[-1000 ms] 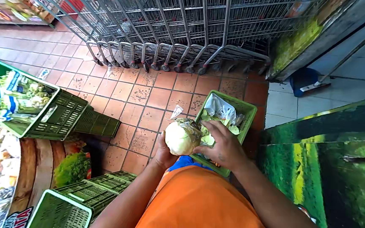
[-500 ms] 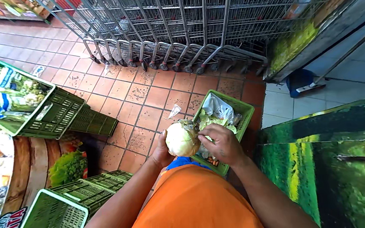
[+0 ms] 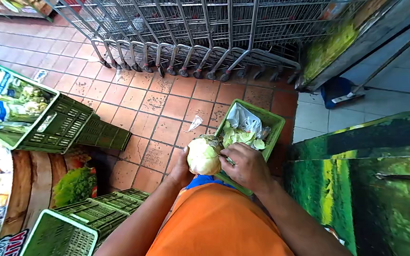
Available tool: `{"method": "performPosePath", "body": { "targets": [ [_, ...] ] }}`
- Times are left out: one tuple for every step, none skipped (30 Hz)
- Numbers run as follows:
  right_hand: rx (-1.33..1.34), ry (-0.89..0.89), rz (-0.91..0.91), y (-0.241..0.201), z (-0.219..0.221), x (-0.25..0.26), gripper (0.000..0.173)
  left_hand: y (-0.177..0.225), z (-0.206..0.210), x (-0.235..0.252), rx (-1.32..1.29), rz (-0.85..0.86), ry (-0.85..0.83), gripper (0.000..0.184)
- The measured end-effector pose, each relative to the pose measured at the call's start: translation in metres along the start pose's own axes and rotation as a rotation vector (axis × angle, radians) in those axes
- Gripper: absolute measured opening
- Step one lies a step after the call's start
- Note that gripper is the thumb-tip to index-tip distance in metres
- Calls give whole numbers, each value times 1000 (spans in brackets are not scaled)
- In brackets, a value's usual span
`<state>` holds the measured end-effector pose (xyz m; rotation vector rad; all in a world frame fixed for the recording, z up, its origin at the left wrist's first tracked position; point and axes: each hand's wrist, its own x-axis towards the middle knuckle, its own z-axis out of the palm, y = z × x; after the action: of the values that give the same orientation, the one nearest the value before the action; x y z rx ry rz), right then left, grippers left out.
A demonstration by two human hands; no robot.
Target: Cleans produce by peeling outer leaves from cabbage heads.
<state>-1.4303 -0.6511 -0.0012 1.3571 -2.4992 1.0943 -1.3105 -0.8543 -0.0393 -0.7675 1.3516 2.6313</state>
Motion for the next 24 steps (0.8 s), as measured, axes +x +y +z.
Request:
{"method": "performPosePath", "body": {
  "targets": [
    [-6, 0, 1, 0, 1, 0, 18, 0, 0, 0, -1, 3, 2, 85],
    [-5, -1, 4, 0, 1, 0, 17, -1, -1, 0, -3, 4, 4, 85],
    [9, -2, 14, 1, 2, 0, 16, -2, -2, -1, -5, 1, 3, 85],
    [40, -7, 34, 2, 2, 0, 16, -2, -3, -1, -8, -4, 2, 85],
    [87, -17, 67, 4, 2, 1, 15, -3, -4, -1, -10, -12, 5, 85],
    [145, -33, 118, 6, 2, 1, 14, -3, -5, -2, -11, -25, 7, 86],
    [210, -51, 182, 9, 1, 2, 13, -3, -6, -2, -11, -38, 2, 86],
    [277, -65, 246, 11, 0, 3, 12, -2, -7, -2, -12, -45, -12, 86],
    [341, -75, 300, 14, -1, 4, 11, -2, -8, -2, -16, -49, -27, 86],
    [399, -84, 348, 18, -2, 5, 11, -1, -9, -3, -21, -55, -40, 86],
    [454, -93, 394, 21, -3, 5, 10, -1, -11, -3, -29, -63, -57, 85],
    [505, -100, 437, 25, -3, 5, 11, -1, -13, -4, -40, -72, -77, 84],
    [548, -107, 467, 29, -2, 5, 11, 0, -13, -4, -50, -81, -92, 83],
    [581, -119, 478, 33, -2, 4, 11, 0, -13, -4, -55, -90, -100, 82],
    [607, -140, 471, 36, -3, 4, 13, 1, -13, -4, -56, -95, -104, 81],
    [635, -169, 467, 37, -4, 3, 15, 1, -13, -4, -54, -96, -103, 81],
    [672, -194, 471, 37, -6, 3, 19, 1, -14, -4, -52, -94, -104, 82],
    [719, -199, 485, 35, -8, 3, 23, 1, -14, -3, -52, -91, -106, 82],
    [750, -193, 493, 33, -10, 3, 28, 0, -15, -3, -57, -89, -108, 83],
    [764, -177, 485, 31, -11, 1, 31, 0, -15, -2, -58, -87, -105, 83],
    [758, -163, 461, 30, -10, 0, 35, -1, -16, -2, -59, -86, -100, 83],
    [719, -171, 424, 29, -10, -2, 39, -1, -16, -2, -57, -86, -94, 83],
    [652, -204, 387, 27, -11, -3, 48, -1, -16, -3, -57, -87, -88, 84],
    [587, -234, 365, 24, -11, -3, 64, -1, -16, -3, -58, -91, -83, 84]
  ]
}}
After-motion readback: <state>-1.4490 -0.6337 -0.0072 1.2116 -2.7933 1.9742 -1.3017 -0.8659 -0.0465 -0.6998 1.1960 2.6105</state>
